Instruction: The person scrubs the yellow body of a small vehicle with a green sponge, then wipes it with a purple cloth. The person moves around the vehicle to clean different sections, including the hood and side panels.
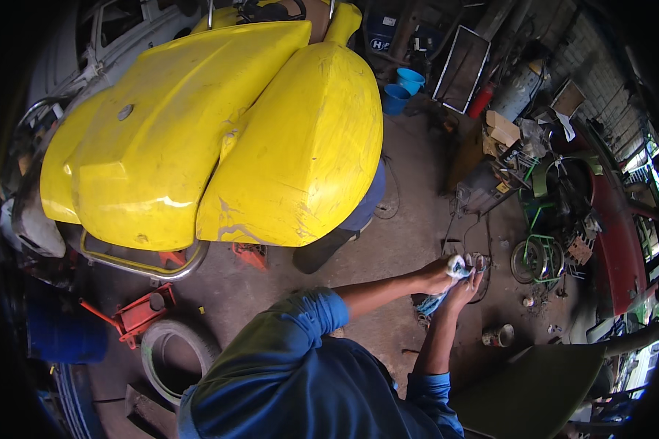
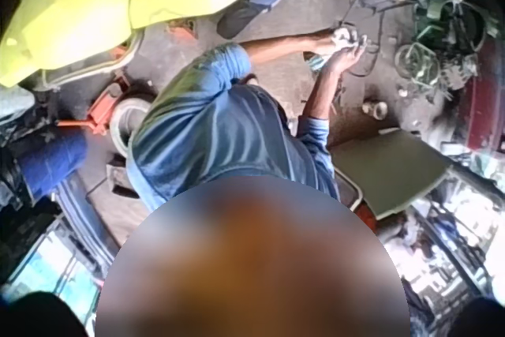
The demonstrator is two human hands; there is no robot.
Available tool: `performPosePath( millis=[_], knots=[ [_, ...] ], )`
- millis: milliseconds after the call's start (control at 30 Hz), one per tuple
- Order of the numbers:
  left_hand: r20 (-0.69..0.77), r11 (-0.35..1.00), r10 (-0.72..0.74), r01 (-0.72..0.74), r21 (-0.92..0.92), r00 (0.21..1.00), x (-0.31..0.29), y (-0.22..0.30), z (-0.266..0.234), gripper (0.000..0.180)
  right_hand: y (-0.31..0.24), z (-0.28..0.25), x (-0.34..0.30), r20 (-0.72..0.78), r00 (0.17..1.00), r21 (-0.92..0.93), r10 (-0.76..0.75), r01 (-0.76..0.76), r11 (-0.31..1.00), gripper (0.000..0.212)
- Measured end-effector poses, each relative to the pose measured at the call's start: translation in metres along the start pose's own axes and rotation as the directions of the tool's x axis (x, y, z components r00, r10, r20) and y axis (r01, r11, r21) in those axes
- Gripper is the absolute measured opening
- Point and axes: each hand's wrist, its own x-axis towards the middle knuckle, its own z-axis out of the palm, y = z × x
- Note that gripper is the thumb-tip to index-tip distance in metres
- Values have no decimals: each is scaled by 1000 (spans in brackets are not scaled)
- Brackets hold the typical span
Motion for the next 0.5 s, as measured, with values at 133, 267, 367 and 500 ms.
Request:
performPosePath(
  millis=[133,267,367,500],
  knots=[
    [231,882,-145,232,-411,962,-30,-12,-2,39,9,-32,26,-112,915,375,387,-322,869,32],
    [-106,818,-215,120,-562,971,-47,-4,-22,46,-11,-35,17,-171,895,217,412,-373,902,23],
    [96,797,-304,308,-519,948,-49,7,-26,48,-19,-15,5,-103,940,84,326,-319,944,29],
    [-132,874,-169,87,-477,977,-51,15,-14,44,-8,-4,-4,76,987,-245,140,-118,962,32]
  ],
)
